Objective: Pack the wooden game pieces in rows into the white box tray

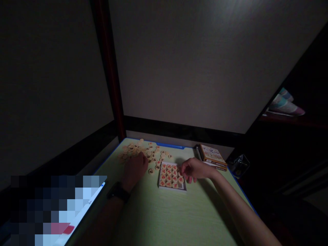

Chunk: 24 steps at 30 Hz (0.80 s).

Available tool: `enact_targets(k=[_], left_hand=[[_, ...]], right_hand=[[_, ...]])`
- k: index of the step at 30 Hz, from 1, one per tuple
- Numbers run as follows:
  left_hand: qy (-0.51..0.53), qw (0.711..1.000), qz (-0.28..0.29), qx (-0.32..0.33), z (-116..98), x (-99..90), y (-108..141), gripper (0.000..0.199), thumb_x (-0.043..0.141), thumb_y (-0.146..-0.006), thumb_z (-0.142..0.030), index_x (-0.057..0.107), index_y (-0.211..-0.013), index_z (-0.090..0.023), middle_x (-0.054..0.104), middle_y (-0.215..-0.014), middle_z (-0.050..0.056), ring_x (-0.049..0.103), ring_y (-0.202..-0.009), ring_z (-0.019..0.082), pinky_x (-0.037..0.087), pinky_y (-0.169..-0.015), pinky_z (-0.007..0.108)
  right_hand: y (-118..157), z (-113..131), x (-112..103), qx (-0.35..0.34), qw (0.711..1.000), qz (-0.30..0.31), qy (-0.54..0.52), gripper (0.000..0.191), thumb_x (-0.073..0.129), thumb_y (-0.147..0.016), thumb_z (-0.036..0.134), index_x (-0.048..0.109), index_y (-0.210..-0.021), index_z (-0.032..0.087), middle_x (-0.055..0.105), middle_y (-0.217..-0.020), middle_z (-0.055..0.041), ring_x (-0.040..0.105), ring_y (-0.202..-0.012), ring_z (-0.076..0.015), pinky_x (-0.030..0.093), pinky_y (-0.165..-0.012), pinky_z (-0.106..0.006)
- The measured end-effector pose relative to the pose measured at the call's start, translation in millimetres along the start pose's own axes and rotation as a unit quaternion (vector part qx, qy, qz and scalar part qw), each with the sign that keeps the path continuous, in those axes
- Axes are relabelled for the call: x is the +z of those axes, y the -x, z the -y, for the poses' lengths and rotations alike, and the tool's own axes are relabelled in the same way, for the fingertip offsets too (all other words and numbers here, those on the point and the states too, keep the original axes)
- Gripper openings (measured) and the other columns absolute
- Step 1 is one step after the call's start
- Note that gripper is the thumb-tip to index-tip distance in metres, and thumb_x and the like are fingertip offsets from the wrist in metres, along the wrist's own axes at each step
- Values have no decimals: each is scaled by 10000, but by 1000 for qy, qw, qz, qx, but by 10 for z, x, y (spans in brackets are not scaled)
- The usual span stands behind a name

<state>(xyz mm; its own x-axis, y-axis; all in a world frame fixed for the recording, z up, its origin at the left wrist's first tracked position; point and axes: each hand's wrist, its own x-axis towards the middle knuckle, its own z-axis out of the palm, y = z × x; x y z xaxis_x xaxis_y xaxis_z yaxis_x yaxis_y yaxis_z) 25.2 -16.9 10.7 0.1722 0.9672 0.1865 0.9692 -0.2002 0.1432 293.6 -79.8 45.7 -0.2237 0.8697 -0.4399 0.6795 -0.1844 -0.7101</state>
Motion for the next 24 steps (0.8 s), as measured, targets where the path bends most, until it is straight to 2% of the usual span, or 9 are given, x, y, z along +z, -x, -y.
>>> enact_targets(k=[3,6,9,12,15,17,21,24], left_hand=[[1,1000,5,13,-15,17,16,338,352,-976,-297,644,-1020,-131,748,-900,142,722,-841,275,476,-673,318],[7,999,-26,-18,1,-20,3,338,333,-993,-312,622,-1033,-140,743,-876,127,720,-829,268,473,-664,312],[21,995,-53,-82,73,-114,-47,352,296,-1015,-306,607,-1029,-143,736,-875,112,716,-824,245,477,-676,301],[25,992,-71,-98,201,-187,-100,363,283,-1018,-255,623,-1009,-128,720,-961,131,705,-895,245,493,-721,311],[10,994,-75,-80,324,-169,-120,344,327,-1001,-212,652,-1030,-103,679,-1076,162,682,-978,254,507,-767,320],[2,996,-50,-68,374,-118,-119,343,350,-998,-214,668,-1057,-100,653,-1139,174,682,-958,250,517,-764,327],[12,998,7,-54,410,-13,-126,338,393,-1001,-255,687,-1069,-103,657,-1147,173,678,-952,237,522,-788,325],[34,999,2,-42,438,45,-155,307,425,-989,-226,698,-1036,-95,668,-1138,168,659,-1019,226,503,-856,303]], right_hand=[[-14,-2,0,11,1000,1,-13,197,521,-618,72,614,-766,163,643,-617,31,644,-508,-106,434,-424,-152],[28,19,-38,9,1000,-18,0,178,541,-641,96,604,-793,163,651,-627,24,626,-491,-98,413,-420,-153],[66,74,-61,-48,997,-60,26,78,562,-721,176,596,-789,160,667,-671,-8,615,-507,-109,415,-423,-181],[-12,191,-37,-122,988,-83,45,96,534,-792,222,606,-776,161,669,-685,-28,602,-543,-125,434,-466,-211],[-257,410,5,-193,970,-91,117,136,519,-753,111,646,-758,159,654,-655,-3,585,-580,-115,433,-548,-212],[-495,600,11,-229,953,-83,178,233,518,-686,26,688,-777,156,675,-691,7,601,-635,-111,436,-614,-209],[-1044,976,-4,-205,947,-109,224,396,521,-649,-44,757,-911,136,738,-774,-18,666,-711,-130,473,-691,-218],[-1410,1175,83,-198,930,-129,283,390,596,-709,-4,772,-1016,160,776,-898,-43,712,-832,-168,503,-756,-233]])
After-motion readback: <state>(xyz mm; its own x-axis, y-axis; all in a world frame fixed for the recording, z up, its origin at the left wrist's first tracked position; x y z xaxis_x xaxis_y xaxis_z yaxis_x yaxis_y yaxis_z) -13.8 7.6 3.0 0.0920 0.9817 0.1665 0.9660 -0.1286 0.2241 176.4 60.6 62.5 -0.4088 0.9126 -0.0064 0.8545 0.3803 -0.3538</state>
